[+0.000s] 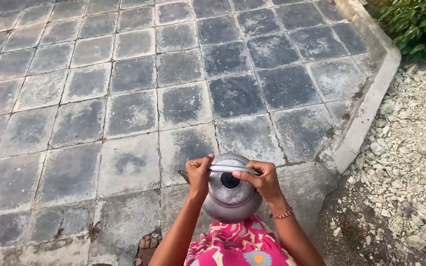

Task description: Carry an aluminum kettle around an outdoor garden path and patio area.

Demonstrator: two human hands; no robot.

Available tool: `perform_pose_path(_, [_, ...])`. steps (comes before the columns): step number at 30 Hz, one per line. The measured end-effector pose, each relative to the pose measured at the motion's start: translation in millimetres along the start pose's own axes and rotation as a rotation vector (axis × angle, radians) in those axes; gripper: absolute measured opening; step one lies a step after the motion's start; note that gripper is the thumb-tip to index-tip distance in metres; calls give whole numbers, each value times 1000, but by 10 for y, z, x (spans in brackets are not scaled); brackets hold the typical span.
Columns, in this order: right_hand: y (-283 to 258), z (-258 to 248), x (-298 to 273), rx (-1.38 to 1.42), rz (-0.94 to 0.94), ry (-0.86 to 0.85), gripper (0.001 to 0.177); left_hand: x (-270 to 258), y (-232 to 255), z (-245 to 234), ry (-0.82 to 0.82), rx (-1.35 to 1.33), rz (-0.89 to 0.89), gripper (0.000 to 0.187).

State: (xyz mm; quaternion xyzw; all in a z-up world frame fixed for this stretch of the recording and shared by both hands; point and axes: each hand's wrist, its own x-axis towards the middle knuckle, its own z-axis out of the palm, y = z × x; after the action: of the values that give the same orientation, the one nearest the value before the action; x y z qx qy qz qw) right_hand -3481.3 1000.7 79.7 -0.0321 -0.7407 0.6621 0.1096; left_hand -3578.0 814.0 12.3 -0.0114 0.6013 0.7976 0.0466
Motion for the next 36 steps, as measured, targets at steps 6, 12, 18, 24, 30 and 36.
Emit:
perform_pose_path(6, [152, -212, 1188, 56, 35, -7, 22, 1180, -23, 369, -11, -4, 1, 48])
perform_pose_path(12, [305, -547, 2601, 57, 105, -48, 25, 2428, -32, 859, -4, 3, -29, 47])
perform_pose_path(18, [469, -821, 3726, 0, 99, -52, 27, 3523, -56, 1304, -3, 18, -28, 49])
perform_pose_path(24, [549, -1060, 4758, 83, 100, -18, 28, 4680, -186, 1770, -72, 3, -19, 49])
perform_pose_path(30, [931, -1287, 5769, 36, 140, 90, 31, 5916, -415, 2222, -152, 12, -58, 46])
perform_pose_path(36, [1151, -1681, 6984, 5, 196, 128, 34, 7225, -524, 2819, -292, 60, -142, 45])
